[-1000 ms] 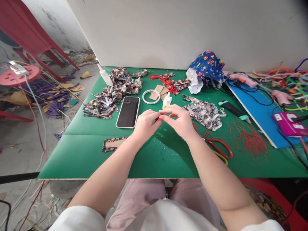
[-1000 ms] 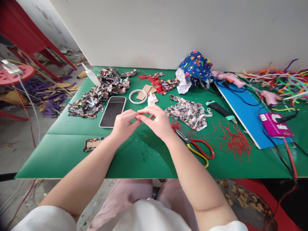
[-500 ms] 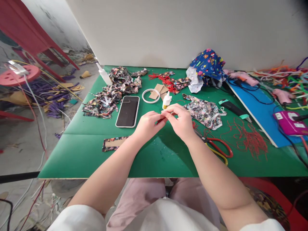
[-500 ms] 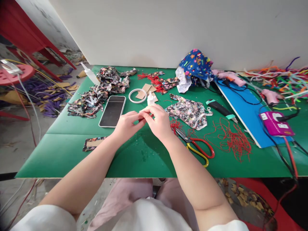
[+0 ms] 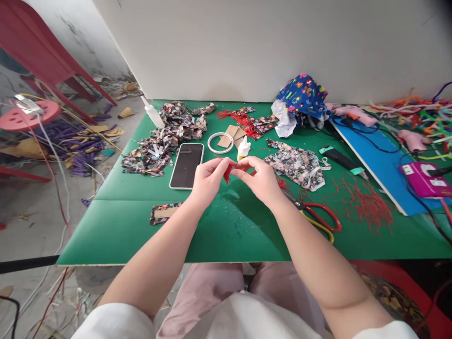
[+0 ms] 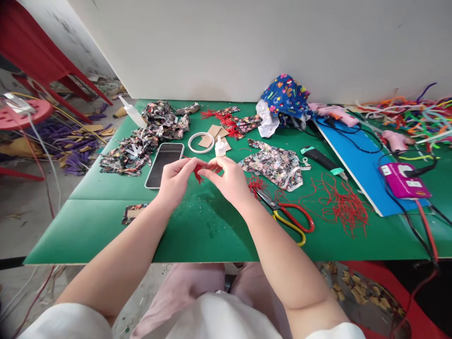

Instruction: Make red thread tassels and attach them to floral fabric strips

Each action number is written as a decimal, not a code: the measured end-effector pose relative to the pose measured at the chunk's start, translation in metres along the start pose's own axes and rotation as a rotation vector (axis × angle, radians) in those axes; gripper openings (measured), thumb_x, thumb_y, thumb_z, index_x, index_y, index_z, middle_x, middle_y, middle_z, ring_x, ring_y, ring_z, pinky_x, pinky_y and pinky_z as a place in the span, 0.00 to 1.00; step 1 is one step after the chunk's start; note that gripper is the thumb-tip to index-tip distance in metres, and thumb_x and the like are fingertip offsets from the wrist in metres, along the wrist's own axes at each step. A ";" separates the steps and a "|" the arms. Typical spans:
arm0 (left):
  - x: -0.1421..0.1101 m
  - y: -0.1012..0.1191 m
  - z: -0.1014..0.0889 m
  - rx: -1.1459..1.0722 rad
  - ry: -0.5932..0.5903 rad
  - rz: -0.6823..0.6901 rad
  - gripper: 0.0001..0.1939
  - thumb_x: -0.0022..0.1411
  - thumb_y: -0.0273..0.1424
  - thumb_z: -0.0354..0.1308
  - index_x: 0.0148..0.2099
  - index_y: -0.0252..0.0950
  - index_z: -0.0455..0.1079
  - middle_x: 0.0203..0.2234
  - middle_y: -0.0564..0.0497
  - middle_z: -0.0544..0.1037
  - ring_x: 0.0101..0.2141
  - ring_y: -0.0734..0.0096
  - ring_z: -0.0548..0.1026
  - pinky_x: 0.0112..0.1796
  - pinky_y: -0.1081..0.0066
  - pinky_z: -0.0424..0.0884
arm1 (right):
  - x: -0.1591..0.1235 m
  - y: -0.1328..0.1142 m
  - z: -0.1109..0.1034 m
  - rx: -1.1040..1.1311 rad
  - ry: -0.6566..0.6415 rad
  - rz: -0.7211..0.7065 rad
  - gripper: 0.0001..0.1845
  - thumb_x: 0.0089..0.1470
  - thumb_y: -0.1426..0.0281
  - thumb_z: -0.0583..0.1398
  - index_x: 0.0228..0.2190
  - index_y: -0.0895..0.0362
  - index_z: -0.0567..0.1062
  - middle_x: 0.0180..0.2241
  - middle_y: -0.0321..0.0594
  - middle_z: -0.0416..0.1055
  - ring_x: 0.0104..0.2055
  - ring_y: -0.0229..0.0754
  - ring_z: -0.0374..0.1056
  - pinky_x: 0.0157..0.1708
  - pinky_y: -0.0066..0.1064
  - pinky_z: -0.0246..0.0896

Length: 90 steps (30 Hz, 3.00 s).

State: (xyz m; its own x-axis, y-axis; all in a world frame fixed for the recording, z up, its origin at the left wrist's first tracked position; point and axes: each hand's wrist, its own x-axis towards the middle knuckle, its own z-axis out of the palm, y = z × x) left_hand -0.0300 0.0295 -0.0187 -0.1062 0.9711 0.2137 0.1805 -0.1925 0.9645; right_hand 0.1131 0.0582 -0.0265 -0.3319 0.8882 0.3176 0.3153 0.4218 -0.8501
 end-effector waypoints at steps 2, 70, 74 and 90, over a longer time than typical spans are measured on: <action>0.000 -0.002 0.000 -0.044 0.010 0.006 0.16 0.60 0.38 0.51 0.33 0.33 0.75 0.21 0.52 0.73 0.23 0.76 0.69 0.25 0.76 0.65 | 0.000 0.000 0.002 0.002 -0.010 -0.005 0.11 0.49 0.61 0.59 0.30 0.55 0.73 0.29 0.35 0.72 0.32 0.36 0.66 0.32 0.28 0.60; -0.007 -0.004 0.004 0.056 0.149 0.169 0.11 0.55 0.32 0.58 0.40 0.36 0.75 0.33 0.49 0.78 0.33 0.71 0.75 0.36 0.73 0.72 | -0.006 -0.002 0.003 -0.267 0.196 -0.334 0.04 0.55 0.70 0.53 0.30 0.54 0.68 0.31 0.40 0.69 0.35 0.39 0.65 0.37 0.32 0.62; -0.006 -0.004 0.004 0.058 0.162 0.173 0.12 0.54 0.32 0.58 0.42 0.36 0.74 0.34 0.49 0.78 0.33 0.70 0.76 0.36 0.72 0.73 | -0.005 0.000 0.004 -0.291 0.207 -0.341 0.05 0.55 0.70 0.53 0.30 0.55 0.68 0.30 0.39 0.68 0.34 0.38 0.65 0.36 0.31 0.62; 0.000 -0.002 -0.008 0.462 0.084 0.366 0.07 0.56 0.30 0.57 0.37 0.37 0.74 0.32 0.53 0.79 0.33 0.73 0.76 0.37 0.74 0.70 | -0.003 0.002 0.001 -0.388 0.171 -0.342 0.06 0.55 0.71 0.52 0.31 0.56 0.68 0.30 0.41 0.68 0.33 0.38 0.65 0.33 0.30 0.62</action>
State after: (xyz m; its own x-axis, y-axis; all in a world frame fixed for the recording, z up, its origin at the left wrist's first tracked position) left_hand -0.0380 0.0288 -0.0189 -0.0307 0.8349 0.5496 0.6248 -0.4131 0.6626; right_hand 0.1133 0.0564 -0.0295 -0.3341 0.6916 0.6403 0.5305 0.6996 -0.4787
